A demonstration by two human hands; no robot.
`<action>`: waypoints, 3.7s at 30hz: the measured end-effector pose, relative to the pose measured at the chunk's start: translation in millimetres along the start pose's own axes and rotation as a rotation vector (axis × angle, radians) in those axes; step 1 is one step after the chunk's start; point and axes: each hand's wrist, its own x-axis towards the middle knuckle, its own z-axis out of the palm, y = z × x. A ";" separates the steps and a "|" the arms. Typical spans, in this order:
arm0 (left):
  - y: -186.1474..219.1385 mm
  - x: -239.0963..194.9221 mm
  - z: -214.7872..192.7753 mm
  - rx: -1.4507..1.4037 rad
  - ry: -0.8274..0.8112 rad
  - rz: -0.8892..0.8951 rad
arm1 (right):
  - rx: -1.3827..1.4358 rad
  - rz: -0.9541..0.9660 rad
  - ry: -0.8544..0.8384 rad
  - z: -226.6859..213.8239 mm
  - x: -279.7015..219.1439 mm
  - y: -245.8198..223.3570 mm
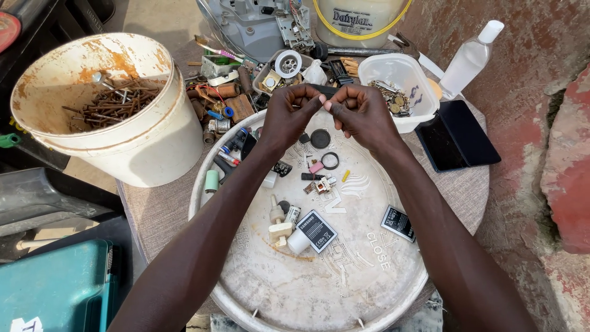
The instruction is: Sorting and organizing various small electronic components such as batteries, circuit boards, and connectors on a bucket lid.
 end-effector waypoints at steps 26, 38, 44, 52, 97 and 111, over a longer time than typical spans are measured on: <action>-39.0 2.9 2.1 -0.720 0.001 -0.548 | -0.322 -0.324 -0.086 34.0 -0.1 -30.3; -39.7 2.7 -2.6 -0.542 -0.002 -0.545 | -0.399 -0.191 -0.038 8.4 6.2 -9.2; -15.4 5.6 -26.1 -0.062 0.037 -0.257 | -0.750 0.083 -0.389 20.4 -23.2 -66.9; -17.7 1.1 -19.9 -0.101 -0.041 -0.314 | -0.784 0.148 -0.466 21.7 -22.3 -55.1; 50.1 7.9 -58.7 0.184 0.314 0.136 | -1.083 0.149 0.107 -27.4 177.1 75.3; 48.2 8.5 -89.4 0.257 0.338 0.130 | -1.041 -0.304 -0.328 72.1 41.2 -45.0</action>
